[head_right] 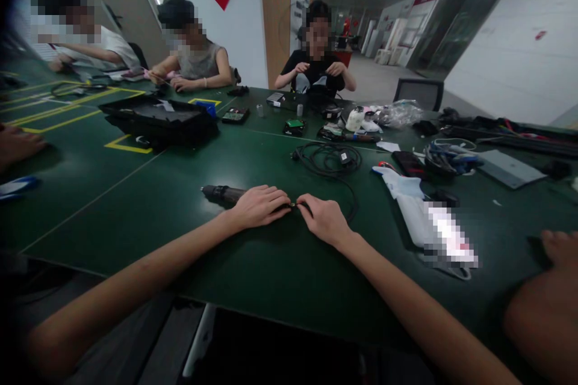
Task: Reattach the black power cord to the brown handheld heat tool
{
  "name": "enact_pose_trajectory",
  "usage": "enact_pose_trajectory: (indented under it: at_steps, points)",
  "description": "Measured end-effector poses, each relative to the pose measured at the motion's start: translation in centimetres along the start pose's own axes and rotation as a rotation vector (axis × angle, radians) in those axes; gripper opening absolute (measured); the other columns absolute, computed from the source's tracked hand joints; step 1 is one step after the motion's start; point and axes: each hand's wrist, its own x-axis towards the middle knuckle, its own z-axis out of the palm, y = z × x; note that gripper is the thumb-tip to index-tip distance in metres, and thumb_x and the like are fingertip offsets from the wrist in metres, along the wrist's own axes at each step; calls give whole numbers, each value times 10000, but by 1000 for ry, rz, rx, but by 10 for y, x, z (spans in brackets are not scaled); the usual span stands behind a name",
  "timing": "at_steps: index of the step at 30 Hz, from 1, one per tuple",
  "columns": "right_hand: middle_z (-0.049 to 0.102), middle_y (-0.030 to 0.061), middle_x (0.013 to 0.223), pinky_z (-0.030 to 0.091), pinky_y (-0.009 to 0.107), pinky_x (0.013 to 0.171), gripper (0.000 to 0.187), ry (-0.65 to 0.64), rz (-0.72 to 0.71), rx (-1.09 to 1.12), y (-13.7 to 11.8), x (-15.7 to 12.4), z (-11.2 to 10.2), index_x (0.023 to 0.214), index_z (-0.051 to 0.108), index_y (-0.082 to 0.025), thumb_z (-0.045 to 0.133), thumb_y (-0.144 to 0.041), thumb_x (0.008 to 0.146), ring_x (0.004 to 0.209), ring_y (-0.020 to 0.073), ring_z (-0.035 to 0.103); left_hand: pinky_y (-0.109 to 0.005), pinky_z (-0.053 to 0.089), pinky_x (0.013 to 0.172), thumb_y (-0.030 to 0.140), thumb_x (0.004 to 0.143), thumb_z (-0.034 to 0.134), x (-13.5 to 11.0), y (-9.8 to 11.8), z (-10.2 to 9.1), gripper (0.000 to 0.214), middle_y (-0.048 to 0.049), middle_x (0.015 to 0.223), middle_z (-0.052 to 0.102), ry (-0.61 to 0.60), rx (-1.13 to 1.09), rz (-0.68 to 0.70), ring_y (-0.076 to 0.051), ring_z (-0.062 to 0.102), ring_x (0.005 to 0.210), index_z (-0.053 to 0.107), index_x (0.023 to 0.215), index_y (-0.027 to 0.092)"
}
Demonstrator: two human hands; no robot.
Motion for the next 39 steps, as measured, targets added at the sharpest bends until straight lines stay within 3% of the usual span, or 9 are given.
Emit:
enact_pose_trajectory:
  at_steps: [6, 11, 26, 34, 39]
  points:
    - [771, 59, 1068, 527, 329, 761, 122, 26, 131, -9, 49, 39, -5, 1150, 640, -250, 572, -286, 1055, 888, 231, 748, -362, 448, 782, 436, 1085, 449, 60, -46, 32, 291, -57, 1074, 706, 6, -44, 0, -202, 655, 941, 641, 1131, 222]
    - [758, 45, 1057, 546, 335, 808, 104, 45, 226, 85, 71, 54, -5, 1126, 635, -264, 571, -260, 1044, 901, 227, 740, -378, 462, 779, 410, 1072, 478, 86, -61, 46, 255, -48, 1009, 714, 13, -85, -43, -206, 658, 912, 649, 1102, 222]
    - [749, 42, 1157, 578, 365, 911, 167, 34, 257, 294, 78, 51, -6, 1134, 616, -283, 605, -215, 982, 1033, 248, 739, -431, 499, 866, 349, 1027, 544, 84, -56, 44, 227, -60, 1186, 732, 1, -163, -110, -231, 670, 1029, 655, 1190, 237]
    - [742, 48, 1232, 601, 359, 833, 181, 19, 249, 298, 81, 50, -6, 1116, 611, -289, 625, -211, 953, 1041, 256, 752, -427, 513, 863, 340, 1017, 553, 84, -55, 48, 184, -43, 1162, 745, 9, -201, -158, -219, 682, 1002, 656, 1145, 257]
    - [749, 45, 1209, 597, 373, 909, 217, 21, 241, 312, 82, 51, -4, 1172, 624, -287, 604, -207, 971, 1074, 251, 745, -434, 511, 861, 337, 1018, 564, 87, -51, 48, 156, -30, 1149, 750, 14, -211, -180, -219, 681, 1002, 645, 1124, 254]
